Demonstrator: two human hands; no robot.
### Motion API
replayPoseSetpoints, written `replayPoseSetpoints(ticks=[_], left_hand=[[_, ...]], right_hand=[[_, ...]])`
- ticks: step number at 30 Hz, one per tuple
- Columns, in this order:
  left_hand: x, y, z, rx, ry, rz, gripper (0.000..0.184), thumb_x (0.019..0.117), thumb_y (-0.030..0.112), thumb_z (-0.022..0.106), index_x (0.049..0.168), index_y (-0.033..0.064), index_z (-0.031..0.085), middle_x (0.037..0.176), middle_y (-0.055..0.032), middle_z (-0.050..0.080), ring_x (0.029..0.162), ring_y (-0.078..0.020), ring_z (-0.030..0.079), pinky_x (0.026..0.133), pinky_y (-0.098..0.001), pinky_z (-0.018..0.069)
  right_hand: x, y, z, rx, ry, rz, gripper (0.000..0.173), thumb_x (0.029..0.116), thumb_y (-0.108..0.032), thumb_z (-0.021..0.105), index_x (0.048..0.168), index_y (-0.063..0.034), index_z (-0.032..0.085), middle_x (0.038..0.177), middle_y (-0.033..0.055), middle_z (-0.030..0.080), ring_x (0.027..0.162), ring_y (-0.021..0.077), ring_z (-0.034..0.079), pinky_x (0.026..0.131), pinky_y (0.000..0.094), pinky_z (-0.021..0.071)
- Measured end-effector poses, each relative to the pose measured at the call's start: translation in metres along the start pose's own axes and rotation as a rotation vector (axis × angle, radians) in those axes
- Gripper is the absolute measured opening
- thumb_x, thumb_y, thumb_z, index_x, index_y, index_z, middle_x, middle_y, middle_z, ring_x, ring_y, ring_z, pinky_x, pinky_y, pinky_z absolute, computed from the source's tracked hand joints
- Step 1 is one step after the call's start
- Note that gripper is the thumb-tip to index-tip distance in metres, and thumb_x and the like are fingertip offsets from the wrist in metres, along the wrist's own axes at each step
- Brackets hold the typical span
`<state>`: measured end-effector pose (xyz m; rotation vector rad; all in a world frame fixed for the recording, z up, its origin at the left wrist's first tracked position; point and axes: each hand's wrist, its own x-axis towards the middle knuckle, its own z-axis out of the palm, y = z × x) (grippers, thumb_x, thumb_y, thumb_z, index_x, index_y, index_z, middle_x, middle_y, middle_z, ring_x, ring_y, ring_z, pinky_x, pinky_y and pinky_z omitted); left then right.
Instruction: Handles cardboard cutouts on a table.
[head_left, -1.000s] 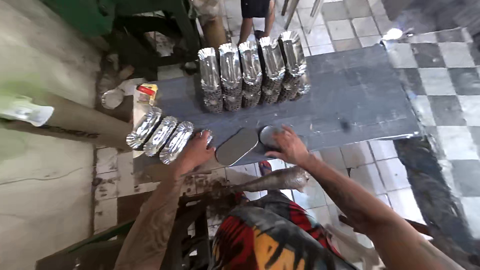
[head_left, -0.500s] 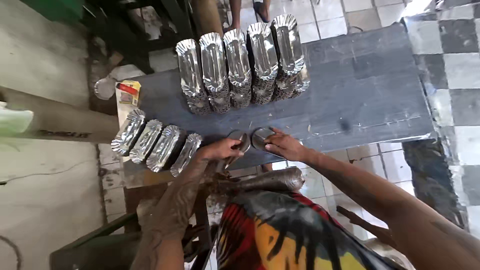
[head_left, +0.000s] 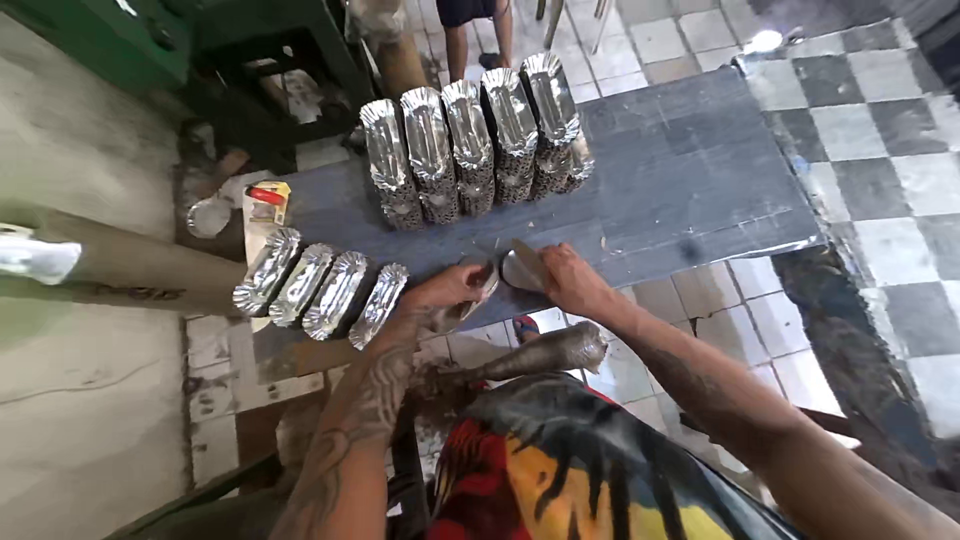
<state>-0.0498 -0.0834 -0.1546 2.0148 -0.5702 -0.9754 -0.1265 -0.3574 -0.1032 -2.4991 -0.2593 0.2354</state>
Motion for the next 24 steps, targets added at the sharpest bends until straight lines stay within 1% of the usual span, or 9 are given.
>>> replayPoseSetpoints(ticks=[3, 6, 8, 11, 14, 17, 20, 23, 24], left_hand=[[-0.023, 0.018, 0.016, 0.224, 0.237, 0.018, 0.056, 0.0987, 0.023, 0.062, 0.152, 0.0169, 0.044, 0.121, -0.0217, 0.068, 0.104, -0.04, 0.068, 0.088, -0.0623, 0.0552], [-0.095, 0.059, 0.032, -0.03, 0.477, 0.07, 0.045, 0.103, 0.014, 0.044, 0.146, 0.0163, 0.054, 0.125, -0.015, 0.068, 0.108, -0.0292, 0.068, 0.09, -0.0534, 0.0556], [-0.126, 0.072, 0.049, -0.462, 0.591, 0.042, 0.037, 0.0959, 0.012, 0.042, 0.127, 0.0132, 0.062, 0.11, -0.0035, 0.069, 0.093, -0.0124, 0.067, 0.079, -0.0381, 0.0583], [-0.131, 0.054, 0.081, -0.941, 0.66, -0.118, 0.022, 0.0929, 0.013, 0.046, 0.111, 0.0115, 0.06, 0.098, -0.0021, 0.066, 0.086, -0.0131, 0.066, 0.072, -0.0378, 0.0577], [-0.138, 0.049, 0.109, -1.292, 0.71, -0.117, 0.019, 0.0938, 0.012, 0.042, 0.095, 0.0152, 0.06, 0.083, -0.0002, 0.07, 0.075, -0.0105, 0.069, 0.065, -0.0322, 0.0591], [-0.137, 0.058, 0.13, -1.468, 0.915, 0.141, 0.037, 0.0912, 0.002, 0.035, 0.069, 0.0205, 0.058, 0.065, 0.0064, 0.067, 0.059, -0.001, 0.063, 0.057, -0.0192, 0.0551], [-0.107, 0.047, 0.151, -1.609, 0.852, 0.457, 0.04, 0.0955, 0.007, 0.037, 0.069, 0.0221, 0.064, 0.069, 0.0078, 0.069, 0.065, 0.0012, 0.065, 0.063, -0.0173, 0.0556], [-0.077, 0.023, 0.167, -1.505, 0.755, 0.014, 0.031, 0.0903, 0.003, 0.035, 0.077, 0.0143, 0.061, 0.071, 0.0036, 0.069, 0.066, -0.0033, 0.066, 0.063, -0.0231, 0.0568], [-0.064, 0.006, 0.176, -1.387, 0.559, -0.136, 0.025, 0.0967, 0.005, 0.037, 0.105, 0.0078, 0.06, 0.086, 0.0024, 0.067, 0.08, -0.0051, 0.065, 0.075, -0.0264, 0.0567]], right_hand=[[-0.017, -0.018, 0.016, 0.165, 0.045, 0.105, 0.033, 0.0938, -0.003, 0.059, 0.125, 0.0066, 0.062, 0.129, 0.0249, 0.062, 0.123, 0.0384, 0.058, 0.107, 0.0545, 0.0463], [-0.048, -0.05, 0.022, 0.513, 0.072, 0.203, 0.035, 0.1039, -0.007, 0.048, 0.138, -0.0024, 0.056, 0.13, 0.0172, 0.063, 0.114, 0.027, 0.065, 0.097, 0.0494, 0.0546], [-0.058, -0.065, 0.035, 0.888, 0.073, 0.233, 0.031, 0.105, -0.009, 0.046, 0.133, -0.0061, 0.058, 0.11, 0.0098, 0.071, 0.09, 0.0187, 0.07, 0.078, 0.0411, 0.0609], [-0.057, -0.101, 0.06, 1.245, 0.069, 0.314, 0.027, 0.1035, -0.009, 0.04, 0.123, -0.0071, 0.059, 0.091, 0.0062, 0.071, 0.077, 0.0159, 0.069, 0.07, 0.0378, 0.0608], [-0.068, -0.111, 0.07, 1.306, -0.174, 0.316, 0.031, 0.1011, -0.007, 0.041, 0.128, -0.0076, 0.056, 0.098, 0.0076, 0.071, 0.085, 0.0173, 0.071, 0.077, 0.0397, 0.061], [-0.066, -0.106, 0.051, 1.532, -0.513, 0.186, 0.026, 0.0968, -0.003, 0.052, 0.119, -0.0094, 0.064, 0.103, 0.0069, 0.074, 0.093, 0.0154, 0.072, 0.085, 0.037, 0.0608], [-0.06, -0.105, 0.055, 1.703, -0.521, 0.173, 0.023, 0.0943, 0.0, 0.056, 0.111, -0.0072, 0.069, 0.101, 0.0097, 0.075, 0.093, 0.0175, 0.073, 0.086, 0.0385, 0.0612], [-0.073, -0.044, 0.069, 1.313, -0.397, 0.268, 0.024, 0.0961, 0.001, 0.053, 0.117, -0.0012, 0.064, 0.103, 0.01, 0.074, 0.092, 0.0168, 0.072, 0.083, 0.0374, 0.0607], [-0.087, -0.011, 0.073, 0.999, -0.384, 0.242, 0.027, 0.0979, -0.002, 0.054, 0.123, 0.0032, 0.062, 0.109, 0.0117, 0.072, 0.098, 0.0166, 0.071, 0.088, 0.036, 0.0598]])
